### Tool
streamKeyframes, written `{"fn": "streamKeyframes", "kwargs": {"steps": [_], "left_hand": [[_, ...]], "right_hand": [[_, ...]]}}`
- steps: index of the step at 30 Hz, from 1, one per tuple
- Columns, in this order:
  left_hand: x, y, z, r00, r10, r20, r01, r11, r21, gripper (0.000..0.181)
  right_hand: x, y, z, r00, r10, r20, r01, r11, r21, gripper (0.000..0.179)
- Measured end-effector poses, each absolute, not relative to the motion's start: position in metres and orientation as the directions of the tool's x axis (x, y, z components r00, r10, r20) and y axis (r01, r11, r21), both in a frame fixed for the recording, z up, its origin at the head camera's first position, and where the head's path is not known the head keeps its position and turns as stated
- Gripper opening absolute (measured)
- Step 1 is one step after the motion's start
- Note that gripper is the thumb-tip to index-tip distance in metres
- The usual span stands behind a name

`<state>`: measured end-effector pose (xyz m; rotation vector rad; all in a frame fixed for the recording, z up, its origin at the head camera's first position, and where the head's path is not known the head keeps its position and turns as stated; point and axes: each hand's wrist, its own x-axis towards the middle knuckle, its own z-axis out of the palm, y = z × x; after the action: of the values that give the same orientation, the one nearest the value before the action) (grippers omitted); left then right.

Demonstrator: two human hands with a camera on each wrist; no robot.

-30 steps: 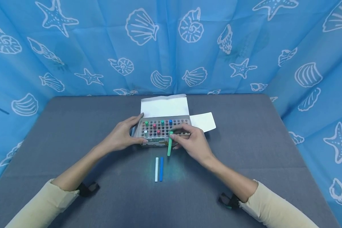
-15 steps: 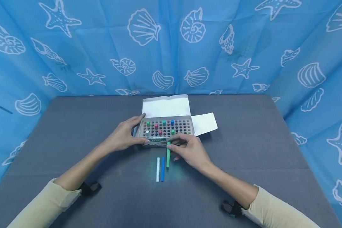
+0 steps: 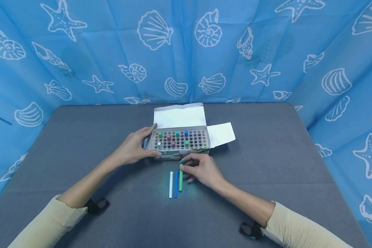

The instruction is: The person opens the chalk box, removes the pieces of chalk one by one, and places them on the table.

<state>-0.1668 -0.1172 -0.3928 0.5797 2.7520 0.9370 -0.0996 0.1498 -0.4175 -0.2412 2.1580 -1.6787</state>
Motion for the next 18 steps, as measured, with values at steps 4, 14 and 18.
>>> {"fn": "streamKeyframes", "kwargs": {"steps": [4,14,18], "left_hand": [[-0.1667,-0.117,-0.3917,-0.907,0.418,-0.039,0.309,0.726,0.614,0.105],[-0.1662,-0.1179,-0.3908,-0.904,0.426,-0.034,0.318,0.725,0.611,0.102],[-0.1668,-0.1168,-0.3908,-0.905,0.424,-0.04,0.314,0.728,0.609,0.103]], "right_hand": [[-0.1006,0.1505,-0.4194,-0.9,-0.366,-0.235,0.135,0.279,-0.951,0.028],[-0.1038,0.1526,-0.4224,-0.881,-0.394,-0.263,0.156,0.284,-0.946,0.022],[-0.1038,0.1537,-0.422,-0.881,-0.382,-0.279,0.165,0.305,-0.938,0.022]]}}
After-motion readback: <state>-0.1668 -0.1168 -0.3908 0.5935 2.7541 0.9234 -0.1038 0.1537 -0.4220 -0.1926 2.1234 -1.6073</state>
